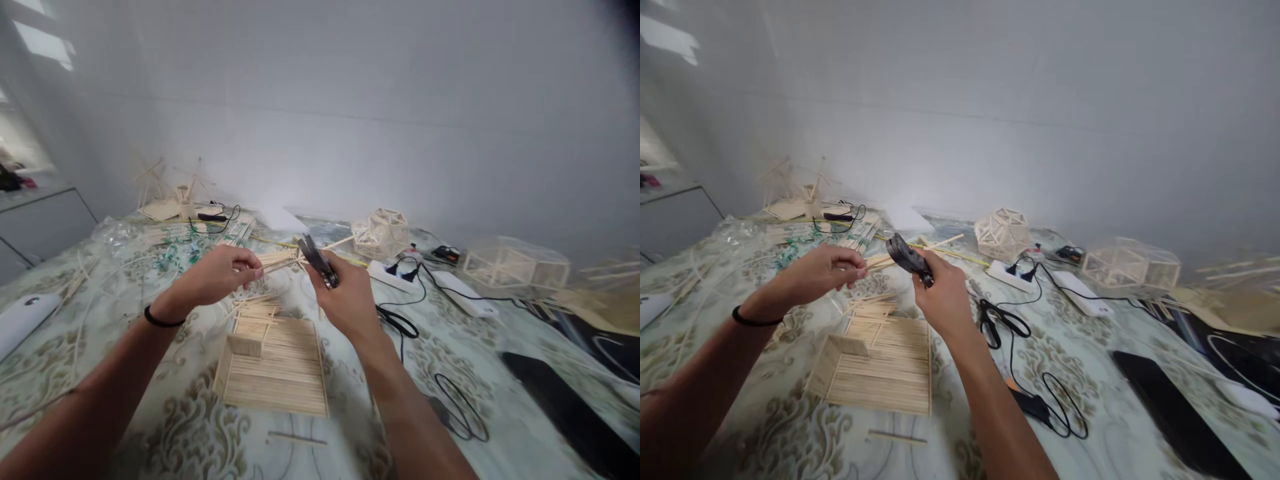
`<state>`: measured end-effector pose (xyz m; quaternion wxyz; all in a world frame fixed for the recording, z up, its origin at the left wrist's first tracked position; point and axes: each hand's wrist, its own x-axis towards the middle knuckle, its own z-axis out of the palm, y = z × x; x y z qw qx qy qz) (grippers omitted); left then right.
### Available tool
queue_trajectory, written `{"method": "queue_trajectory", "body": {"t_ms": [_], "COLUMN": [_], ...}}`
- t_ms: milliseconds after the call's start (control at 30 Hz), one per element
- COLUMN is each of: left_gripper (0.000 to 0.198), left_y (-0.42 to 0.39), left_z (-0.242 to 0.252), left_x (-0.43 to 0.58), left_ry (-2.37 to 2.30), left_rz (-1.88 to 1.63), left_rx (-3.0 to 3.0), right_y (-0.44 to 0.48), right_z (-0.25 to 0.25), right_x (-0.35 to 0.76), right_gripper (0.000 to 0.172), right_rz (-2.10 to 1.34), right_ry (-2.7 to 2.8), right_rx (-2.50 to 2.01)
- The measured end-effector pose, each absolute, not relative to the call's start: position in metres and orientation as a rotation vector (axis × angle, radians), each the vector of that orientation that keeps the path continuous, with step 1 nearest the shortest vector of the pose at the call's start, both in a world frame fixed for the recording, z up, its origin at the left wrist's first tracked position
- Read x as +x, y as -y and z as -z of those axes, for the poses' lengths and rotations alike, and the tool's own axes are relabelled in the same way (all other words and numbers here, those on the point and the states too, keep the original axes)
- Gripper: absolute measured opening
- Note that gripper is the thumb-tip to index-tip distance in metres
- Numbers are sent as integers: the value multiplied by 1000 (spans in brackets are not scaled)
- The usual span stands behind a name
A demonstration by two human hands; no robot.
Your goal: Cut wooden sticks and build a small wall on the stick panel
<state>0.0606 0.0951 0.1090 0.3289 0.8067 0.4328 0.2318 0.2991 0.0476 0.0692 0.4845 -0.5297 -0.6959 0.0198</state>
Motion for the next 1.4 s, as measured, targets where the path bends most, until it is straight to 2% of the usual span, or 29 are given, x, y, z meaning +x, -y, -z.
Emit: {"method": "queue_trajectory", "body": {"t_ms": [167, 267, 400, 600, 800, 867, 933, 1033, 1133, 1267, 1400], "left_gripper": [28, 29, 26, 23, 23, 24, 26, 27, 29, 32, 33], "left_y": [-99, -97, -85, -72, -77, -81, -86, -90, -87, -76, -71], "left_z": [-96, -89, -89, -95, -95, -94, -92, -89, -87, -88, -86], "left_x": [68, 75, 83, 91, 85, 80, 75, 72, 77, 86, 92], "left_ry": [-970, -904, -795, -673, -674, -716, -774, -854, -820, -705, -657], "left_rz": [-739, -745, -703, -660, -660, -719, -820, -897, -810, -614, -591], "left_rx": [1927, 1852, 1746, 1626, 1710, 1752, 1767, 1750, 1705, 1678, 1644], "right_y": [-48, -46, -42, -37, -35, -36, -38, -40, -40, -41, -42], "right_z": [-67, -67, -70, -74, -77, -78, -78, -78, -79, -77, -73], "right_x": [308, 306, 299, 294, 296, 298, 299, 296, 288, 280, 277], "right_gripper": [19, 14, 21, 13, 23, 19, 10, 24, 34, 31, 30], "right_rz": [49, -7, -144, -174, -167, -207, -312, -672, -1010, -1116, -1119], "right_ry": [1635, 1571, 1540, 1582, 1665, 1663, 1569, 1283, 1063, 1027, 1036], "right_rx": [-1274, -1254, -1218, -1141, -1040, -1053, -1084, -1019, -805, -722, -729]}}
